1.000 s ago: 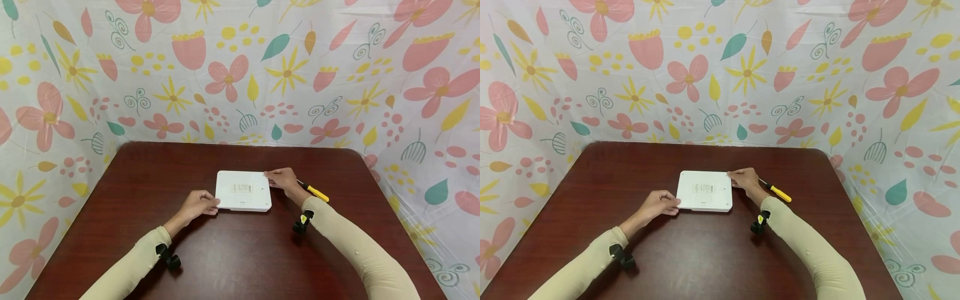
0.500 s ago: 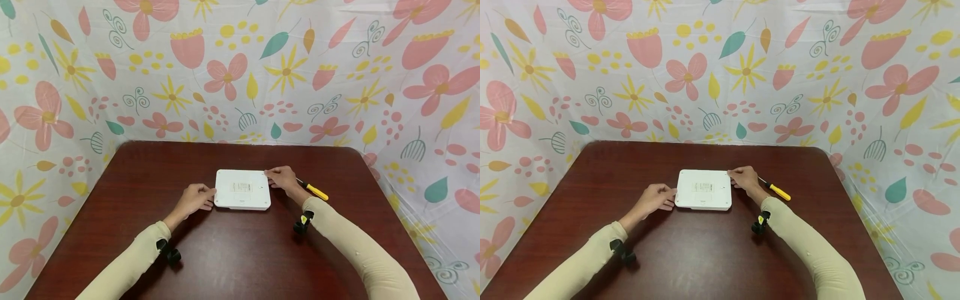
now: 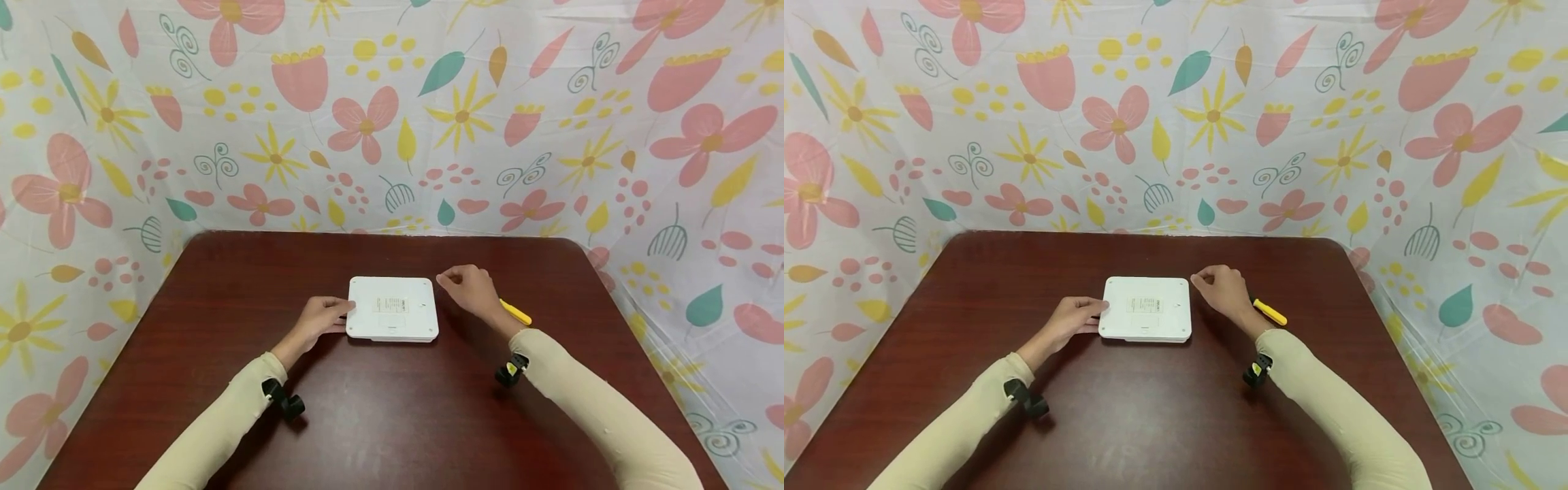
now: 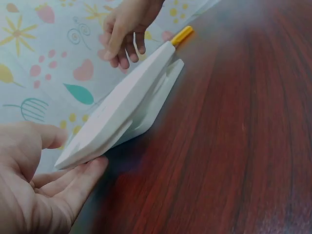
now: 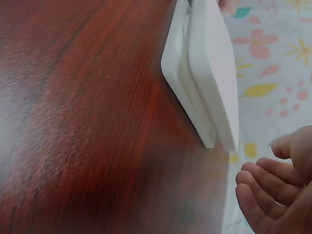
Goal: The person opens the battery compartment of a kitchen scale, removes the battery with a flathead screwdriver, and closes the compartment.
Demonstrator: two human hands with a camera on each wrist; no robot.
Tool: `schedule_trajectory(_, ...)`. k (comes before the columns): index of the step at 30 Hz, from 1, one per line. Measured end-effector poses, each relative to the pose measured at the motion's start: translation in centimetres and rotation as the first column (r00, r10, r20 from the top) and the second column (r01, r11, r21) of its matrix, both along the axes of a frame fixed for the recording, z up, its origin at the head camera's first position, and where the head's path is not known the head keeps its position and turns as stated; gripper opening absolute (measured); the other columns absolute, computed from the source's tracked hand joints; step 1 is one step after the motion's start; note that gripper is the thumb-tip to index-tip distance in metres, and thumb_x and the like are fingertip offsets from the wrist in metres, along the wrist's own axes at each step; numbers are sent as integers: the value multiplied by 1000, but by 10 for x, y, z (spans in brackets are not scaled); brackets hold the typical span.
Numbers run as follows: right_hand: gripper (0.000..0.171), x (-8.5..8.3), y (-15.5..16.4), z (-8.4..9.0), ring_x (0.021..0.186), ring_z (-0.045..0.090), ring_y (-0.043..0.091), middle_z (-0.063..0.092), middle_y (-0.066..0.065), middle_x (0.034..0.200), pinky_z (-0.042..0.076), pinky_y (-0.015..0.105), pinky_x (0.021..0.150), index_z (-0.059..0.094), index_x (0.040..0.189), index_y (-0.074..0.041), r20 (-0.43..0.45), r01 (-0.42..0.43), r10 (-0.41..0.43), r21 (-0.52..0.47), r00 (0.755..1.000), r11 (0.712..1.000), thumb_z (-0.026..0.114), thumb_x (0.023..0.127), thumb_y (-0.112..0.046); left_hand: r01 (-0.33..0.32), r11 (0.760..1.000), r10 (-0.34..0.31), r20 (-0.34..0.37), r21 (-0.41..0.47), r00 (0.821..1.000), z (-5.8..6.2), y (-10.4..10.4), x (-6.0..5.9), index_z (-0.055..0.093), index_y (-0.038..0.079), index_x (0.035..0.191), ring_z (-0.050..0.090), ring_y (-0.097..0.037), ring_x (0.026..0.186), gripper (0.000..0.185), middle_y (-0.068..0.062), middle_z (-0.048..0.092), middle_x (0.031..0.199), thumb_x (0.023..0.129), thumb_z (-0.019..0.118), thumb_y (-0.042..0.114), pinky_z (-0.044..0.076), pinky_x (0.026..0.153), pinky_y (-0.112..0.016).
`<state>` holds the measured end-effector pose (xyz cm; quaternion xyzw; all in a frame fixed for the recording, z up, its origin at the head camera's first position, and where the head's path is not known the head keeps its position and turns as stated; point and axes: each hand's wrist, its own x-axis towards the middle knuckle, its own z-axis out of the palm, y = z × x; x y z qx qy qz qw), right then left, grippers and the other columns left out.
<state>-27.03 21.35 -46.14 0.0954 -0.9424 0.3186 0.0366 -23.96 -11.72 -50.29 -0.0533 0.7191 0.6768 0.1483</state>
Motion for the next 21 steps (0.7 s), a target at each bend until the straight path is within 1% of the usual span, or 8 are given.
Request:
schedule_trajectory(4, 23, 13, -5, 8, 71, 61, 15, 77, 4, 103, 48, 28, 58, 80, 109, -13, -63, -80, 84, 56, 994, 995, 71, 98, -30, 12, 999, -11, -18, 33, 1000, -2, 0, -1, 63, -14, 124, 74, -22, 84, 39, -23, 72, 108, 94, 73, 8, 65, 78, -35)
schedule_trajectory(7, 22, 21, -11, 11, 70, 59, 13, 77, 3, 99, 47, 27, 57, 81, 108, -12, -88, -131, 139, 94, 986, 987, 75, 95, -29, 37, 997, -34, -41, 66, 999, -5, -2, -1, 60, -18, 126, 73, -22, 86, 40, -26, 71, 111, 93, 73, 3, 65, 80, -36)
schedule_trajectory(10, 24, 28, -19, 10, 70, 59, 13, 76, 2, 94, 50, 28, 58, 82, 107, -12, -111, -169, 184, 135, 977, 976, 79, 92, -30, 52, 995, -48, -47, 83, 998, -7, -4, -2, 59, -19, 128, 73, -21, 87, 43, -26, 71, 112, 93, 73, 2, 65, 81, -36)
schedule_trajectory(12, 24, 32, -25, 9, 75, 64, 15, 77, 2, 95, 55, 32, 63, 82, 106, -12, -126, -195, 218, 167, 968, 966, 81, 91, -30, 53, 994, -50, -40, 94, 998, -9, -5, -2, 58, -19, 129, 73, -22, 88, 44, -26, 71, 113, 93, 73, 2, 65, 81, -36)
schedule_trajectory(14, 25, 36, -31, 7, 85, 69, 17, 77, 2, 99, 60, 36, 73, 82, 107, -11, -141, -226, 256, 195, 957, 954, 81, 90, -31, 49, 993, -47, -27, 108, 999, -10, -5, -2, 57, -18, 130, 73, -21, 89, 45, -25, 71, 113, 93, 73, 2, 65, 81, -35)
schedule_trajectory(17, 26, 42, -39, 4, 99, 70, 20, 77, 3, 105, 62, 41, 85, 82, 107, -11, -155, -288, 329, 236, 932, 928, 81, 90, -31, 46, 992, -45, -13, 115, 999, -10, -6, -2, 57, -18, 131, 73, -21, 89, 45, -25, 70, 114, 93, 73, 2, 65, 82, -36)
schedule_trajectory(19, 24, 45, -43, 2, 101, 70, 19, 76, 2, 105, 62, 41, 87, 82, 105, -11, -165, -326, 372, 252, 913, 911, 81, 90, -30, 46, 992, -45, -12, 117, 999, -11, -5, -1, 57, -18, 131, 73, -21, 90, 46, -25, 70, 115, 94, 73, 3, 64, 83, -35)
schedule_trajectory(21, 22, 47, -48, 0, 99, 70, 18, 76, 1, 103, 62, 39, 85, 83, 101, -12, -177, -357, 409, 267, 895, 895, 81, 89, -30, 51, 992, -50, -17, 116, 999, -11, -4, -1, 56, -18, 132, 72, -21, 90, 47, -26, 69, 116, 94, 73, 4, 64, 83, -36)
